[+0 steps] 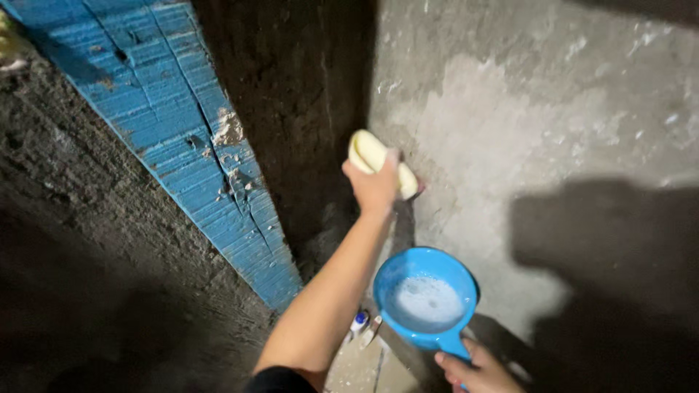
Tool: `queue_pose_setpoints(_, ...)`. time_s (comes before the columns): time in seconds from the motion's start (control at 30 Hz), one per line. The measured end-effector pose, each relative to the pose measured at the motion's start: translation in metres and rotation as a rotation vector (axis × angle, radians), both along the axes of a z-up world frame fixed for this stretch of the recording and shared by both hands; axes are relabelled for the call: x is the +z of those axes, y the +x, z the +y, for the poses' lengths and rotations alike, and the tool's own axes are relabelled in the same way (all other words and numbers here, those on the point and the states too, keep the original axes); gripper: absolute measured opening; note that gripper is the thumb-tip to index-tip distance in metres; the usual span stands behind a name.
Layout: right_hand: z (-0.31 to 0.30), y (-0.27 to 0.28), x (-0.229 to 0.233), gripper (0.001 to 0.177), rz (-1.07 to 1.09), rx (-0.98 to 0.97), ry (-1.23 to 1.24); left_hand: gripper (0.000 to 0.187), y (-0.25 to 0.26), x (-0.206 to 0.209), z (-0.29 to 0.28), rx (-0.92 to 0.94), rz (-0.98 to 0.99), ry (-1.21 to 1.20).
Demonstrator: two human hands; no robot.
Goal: The person scrubs a concrete wall using a brush and soapy water from a blue scoop. The person dips the brush into the soapy water and repeatedly applies it to the wall surface in a scrubbing motion.
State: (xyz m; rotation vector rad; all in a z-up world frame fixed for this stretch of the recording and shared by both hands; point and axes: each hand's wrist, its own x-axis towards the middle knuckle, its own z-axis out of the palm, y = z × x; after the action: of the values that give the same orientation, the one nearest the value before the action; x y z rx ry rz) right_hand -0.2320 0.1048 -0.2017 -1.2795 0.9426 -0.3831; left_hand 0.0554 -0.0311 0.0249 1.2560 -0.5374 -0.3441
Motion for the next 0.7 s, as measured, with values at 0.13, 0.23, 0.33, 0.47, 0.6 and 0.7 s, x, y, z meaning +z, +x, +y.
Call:
queue_pose_setpoints(0.13,0.029,0.022,0.058,0.019,0.013,-0.162,0.182,0.079,-0.044,0.024,0.048,-0.104,-0.212,-0.089)
queue_pose_setpoints(0.23,0.050,0.038,0.092,0.022,-0.008,-0.188,0.189,0.083,-0.060,-0.003,0.092,-0.275,-0.401,0.274)
queue_pose_setpoints(0.33,0.070,0.048,0.111,0.022,-0.064,-0.234,0.224,0.075,-0.039,-0.039,0.143,-0.478,-0.800,0.369)
queue_pose_setpoints(0.47,0.088,0.056,0.114,0.021,-0.067,-0.195,0.131,0.081,-0.012,-0.056,0.185,-0.791,-1.175,0.775)
queue_pose_setpoints(0.6,0.108,0.055,0.118,0.017,-0.122,-0.217,0.183,0.087,-0.010,-0.029,0.193,-0.815,-1.073,0.605)
queue_pose_setpoints(0.7,0.111,0.051,0.124,0.018,-0.118,-0.227,0.196,0.102,-0.018,0.024,0.158,-0.607,-0.907,0.401)
